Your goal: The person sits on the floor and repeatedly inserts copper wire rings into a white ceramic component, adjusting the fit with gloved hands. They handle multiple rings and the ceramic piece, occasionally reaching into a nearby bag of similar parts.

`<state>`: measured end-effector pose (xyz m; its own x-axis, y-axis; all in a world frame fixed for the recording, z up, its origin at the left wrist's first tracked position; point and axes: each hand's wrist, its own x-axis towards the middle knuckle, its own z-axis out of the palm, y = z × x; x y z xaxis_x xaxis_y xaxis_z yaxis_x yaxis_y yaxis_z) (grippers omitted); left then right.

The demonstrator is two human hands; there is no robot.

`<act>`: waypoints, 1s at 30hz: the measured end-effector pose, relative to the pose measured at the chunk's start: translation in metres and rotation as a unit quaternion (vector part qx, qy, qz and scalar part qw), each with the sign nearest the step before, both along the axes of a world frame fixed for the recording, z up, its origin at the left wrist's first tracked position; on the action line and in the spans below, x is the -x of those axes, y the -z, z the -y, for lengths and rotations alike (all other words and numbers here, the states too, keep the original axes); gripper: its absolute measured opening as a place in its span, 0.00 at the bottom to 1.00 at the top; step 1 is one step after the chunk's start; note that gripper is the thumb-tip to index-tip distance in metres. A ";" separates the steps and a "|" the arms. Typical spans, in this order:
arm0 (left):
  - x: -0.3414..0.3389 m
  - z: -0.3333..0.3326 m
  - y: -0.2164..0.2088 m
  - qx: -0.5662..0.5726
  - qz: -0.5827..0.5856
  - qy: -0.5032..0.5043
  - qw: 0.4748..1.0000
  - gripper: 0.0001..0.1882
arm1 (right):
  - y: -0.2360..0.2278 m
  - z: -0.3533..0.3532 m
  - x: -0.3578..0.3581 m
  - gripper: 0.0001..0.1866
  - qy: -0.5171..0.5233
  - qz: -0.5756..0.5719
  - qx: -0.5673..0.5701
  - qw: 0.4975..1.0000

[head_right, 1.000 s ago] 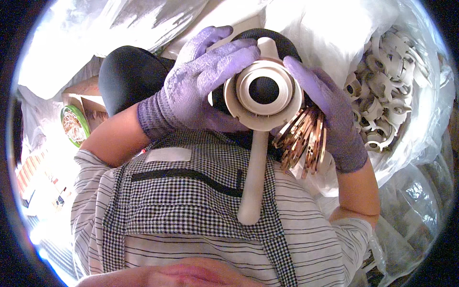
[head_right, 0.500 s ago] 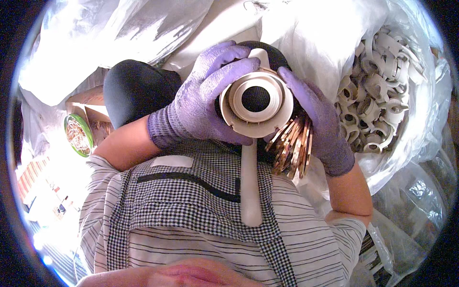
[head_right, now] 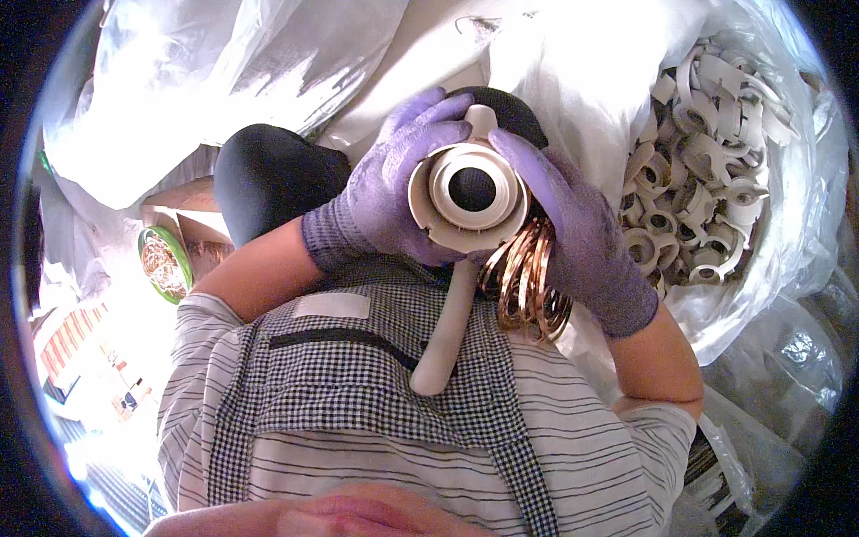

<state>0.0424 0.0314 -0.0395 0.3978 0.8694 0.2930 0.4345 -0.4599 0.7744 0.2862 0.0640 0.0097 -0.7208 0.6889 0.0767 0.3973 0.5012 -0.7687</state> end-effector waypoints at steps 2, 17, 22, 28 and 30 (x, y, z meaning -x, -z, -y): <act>-0.002 0.005 0.002 0.005 0.025 -0.018 1.000 0.56 | 0.004 0.000 0.000 0.38 0.012 -0.025 0.026 0.999; -0.012 0.007 0.012 -0.075 0.088 -0.051 0.992 0.50 | 0.037 0.010 -0.009 0.34 0.042 -0.176 0.136 0.974; -0.009 0.006 0.007 0.024 0.093 -0.018 0.995 0.60 | 0.066 0.002 -0.023 0.24 0.019 -0.303 0.279 0.911; 0.051 -0.003 -0.033 0.074 0.412 -0.130 0.899 0.46 | 0.030 0.034 -0.051 0.16 0.122 -0.313 0.251 0.908; 0.121 -0.043 -0.072 0.025 0.375 -0.188 0.908 0.42 | 0.016 0.045 -0.068 0.13 0.157 -0.318 0.207 0.912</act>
